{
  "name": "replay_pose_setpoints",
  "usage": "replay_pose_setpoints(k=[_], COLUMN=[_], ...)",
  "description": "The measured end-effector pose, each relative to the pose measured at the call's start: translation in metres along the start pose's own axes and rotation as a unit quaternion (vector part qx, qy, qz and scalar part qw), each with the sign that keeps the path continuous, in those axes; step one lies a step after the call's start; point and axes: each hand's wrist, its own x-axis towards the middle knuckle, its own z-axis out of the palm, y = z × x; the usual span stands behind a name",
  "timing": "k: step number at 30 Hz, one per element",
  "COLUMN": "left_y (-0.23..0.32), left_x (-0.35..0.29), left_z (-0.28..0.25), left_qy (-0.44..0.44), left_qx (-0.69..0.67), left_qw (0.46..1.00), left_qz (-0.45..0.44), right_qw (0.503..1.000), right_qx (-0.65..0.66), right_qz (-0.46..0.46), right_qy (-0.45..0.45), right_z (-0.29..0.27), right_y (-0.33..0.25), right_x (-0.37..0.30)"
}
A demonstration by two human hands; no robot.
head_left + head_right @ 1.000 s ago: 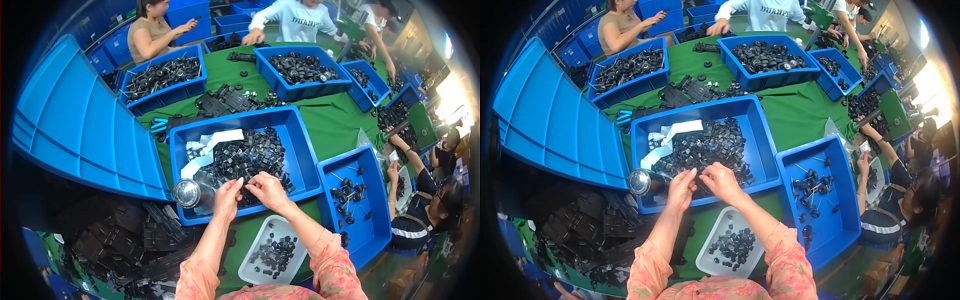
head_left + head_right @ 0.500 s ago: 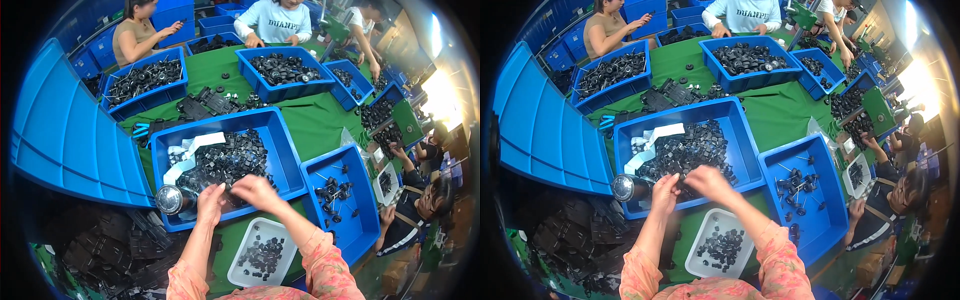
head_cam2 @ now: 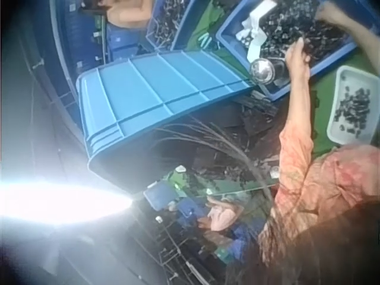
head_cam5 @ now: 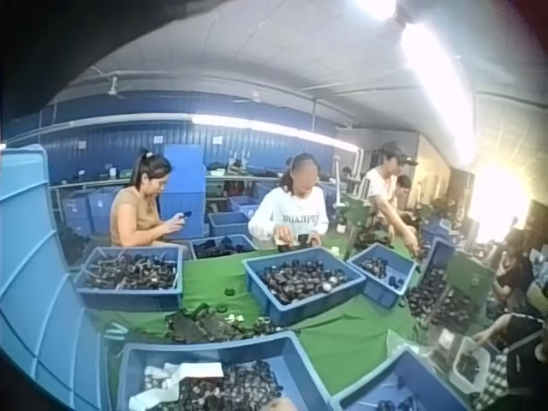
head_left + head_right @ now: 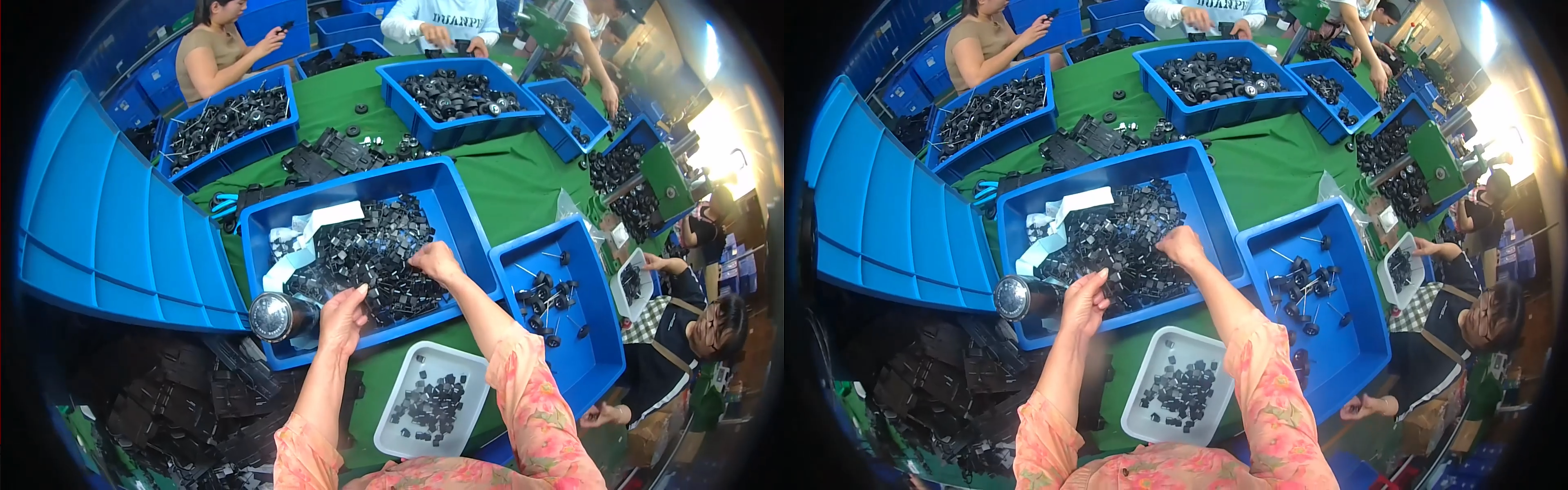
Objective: The person picks small black plastic components from production bins and assembles them by hand.
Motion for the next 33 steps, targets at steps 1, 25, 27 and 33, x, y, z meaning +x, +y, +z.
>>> replay_pose_setpoints(k=[1, 25, 27, 33], left_y=[-0.001, -0.001, -0.006, -0.001], left_x=[0.002, -0.009, -0.005, -0.005], left_z=[-0.001, 0.007, -0.002, -0.004], left_qy=[0.005, -0.07, -0.053, 0.013], left_qx=[-0.004, 0.109, 0.091, -0.082], left_qw=[1.0, 0.989, 0.992, 0.994], left_qz=[-0.003, 0.074, 0.072, 0.075], right_qw=[1.0, 0.856, 0.838, 0.969], right_qx=[0.026, 0.466, 0.471, 0.062], right_qz=[0.002, -0.022, -0.022, -0.235], right_qy=[-0.003, -0.222, -0.274, -0.052], right_z=[0.004, 0.017, 0.018, -0.009], right_y=[-0.005, -0.065, -0.062, -0.045], right_x=[-0.001, -0.091, -0.087, -0.054])
